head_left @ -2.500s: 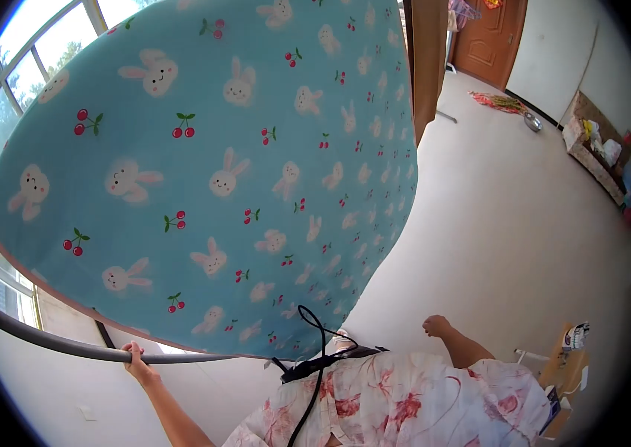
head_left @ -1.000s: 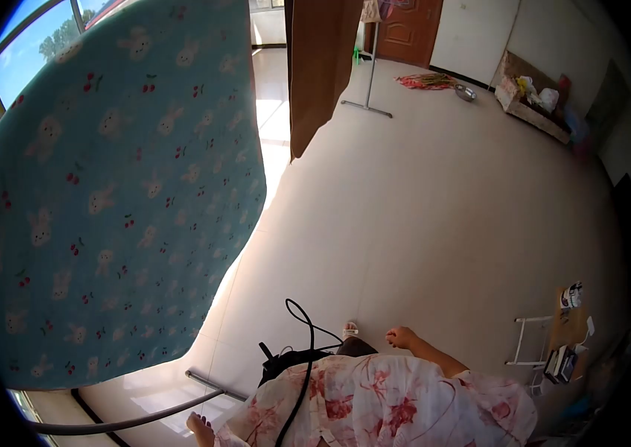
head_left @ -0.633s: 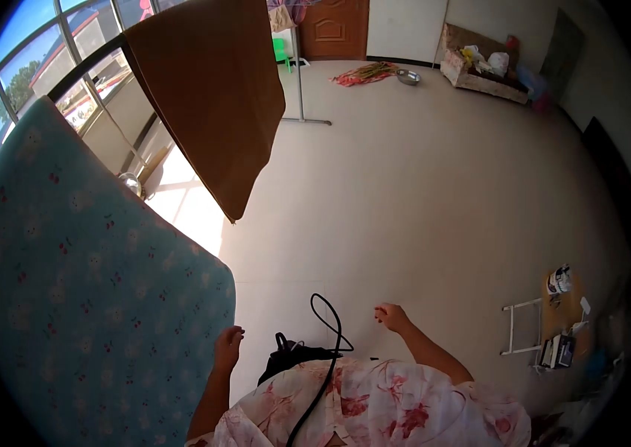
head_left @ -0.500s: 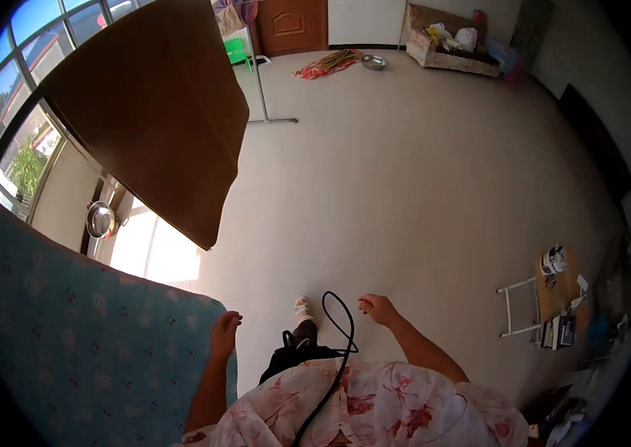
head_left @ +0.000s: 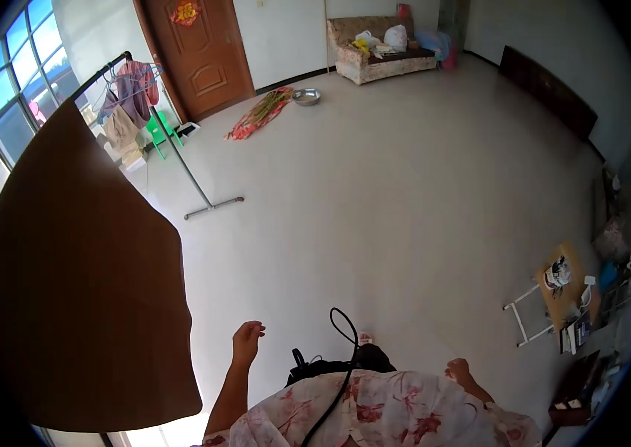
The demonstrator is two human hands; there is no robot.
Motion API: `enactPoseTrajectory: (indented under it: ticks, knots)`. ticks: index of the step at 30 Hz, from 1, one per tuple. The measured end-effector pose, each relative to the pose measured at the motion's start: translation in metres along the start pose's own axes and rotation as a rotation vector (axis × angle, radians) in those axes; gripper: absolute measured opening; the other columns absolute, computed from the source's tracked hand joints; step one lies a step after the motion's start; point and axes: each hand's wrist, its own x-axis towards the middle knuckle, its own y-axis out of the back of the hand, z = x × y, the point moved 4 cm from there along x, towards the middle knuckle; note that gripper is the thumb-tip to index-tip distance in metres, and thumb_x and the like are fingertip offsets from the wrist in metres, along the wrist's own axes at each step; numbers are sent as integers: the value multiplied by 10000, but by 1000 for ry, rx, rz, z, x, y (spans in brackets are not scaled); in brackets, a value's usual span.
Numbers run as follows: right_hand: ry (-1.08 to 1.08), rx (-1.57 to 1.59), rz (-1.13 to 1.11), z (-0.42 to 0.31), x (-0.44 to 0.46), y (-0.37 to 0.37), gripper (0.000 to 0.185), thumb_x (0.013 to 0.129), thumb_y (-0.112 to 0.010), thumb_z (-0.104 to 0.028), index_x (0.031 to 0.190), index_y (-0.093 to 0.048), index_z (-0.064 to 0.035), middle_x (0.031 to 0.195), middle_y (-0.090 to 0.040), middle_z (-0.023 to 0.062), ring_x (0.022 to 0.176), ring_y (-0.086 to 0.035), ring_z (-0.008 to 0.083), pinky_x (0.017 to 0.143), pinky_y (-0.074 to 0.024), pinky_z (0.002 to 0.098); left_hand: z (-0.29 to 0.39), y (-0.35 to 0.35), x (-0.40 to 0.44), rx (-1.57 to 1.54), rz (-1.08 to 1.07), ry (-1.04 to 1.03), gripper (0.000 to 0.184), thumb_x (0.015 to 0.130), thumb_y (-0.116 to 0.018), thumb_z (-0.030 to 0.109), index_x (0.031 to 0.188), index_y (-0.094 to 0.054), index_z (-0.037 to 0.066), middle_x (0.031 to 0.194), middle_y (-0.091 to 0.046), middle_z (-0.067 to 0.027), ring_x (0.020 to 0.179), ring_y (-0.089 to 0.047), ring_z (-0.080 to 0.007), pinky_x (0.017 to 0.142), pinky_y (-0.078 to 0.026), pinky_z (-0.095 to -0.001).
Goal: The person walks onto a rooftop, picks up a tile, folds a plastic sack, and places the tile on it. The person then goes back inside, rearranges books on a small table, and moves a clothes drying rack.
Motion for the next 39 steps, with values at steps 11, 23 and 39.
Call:
enactPoseTrajectory:
  ticks: [11,23,39]
  knots:
    - [260,-223,-379,-334,187,-185,170,788,-521,-135,801,-604,14,672,-616,111,540,-591,175,499,-492,293,32,-23,231,18,298,237,162,846,-480,85,937,-562,-20,827,-614,-100,705,-584,-166,681,-453,-276]
    - [532,-564,-345,-692,289,-361,210,787,-535,-170,907,-613,-15,706,-631,75,583,-603,144,546,-488,272,36,29,547,-85,495,238,164,851,-474,102,942,-564,0,820,-606,-73,706,-570,-142,658,-426,-259]
    - [716,-1174,-751,-927,489,-559,106,751,-534,-100,714,-585,-14,648,-599,104,584,-597,179,524,-494,308,125,199,926,-58,833,163,218,870,-454,132,1026,-544,10,916,-594,-70,788,-553,-140,771,-430,-286]
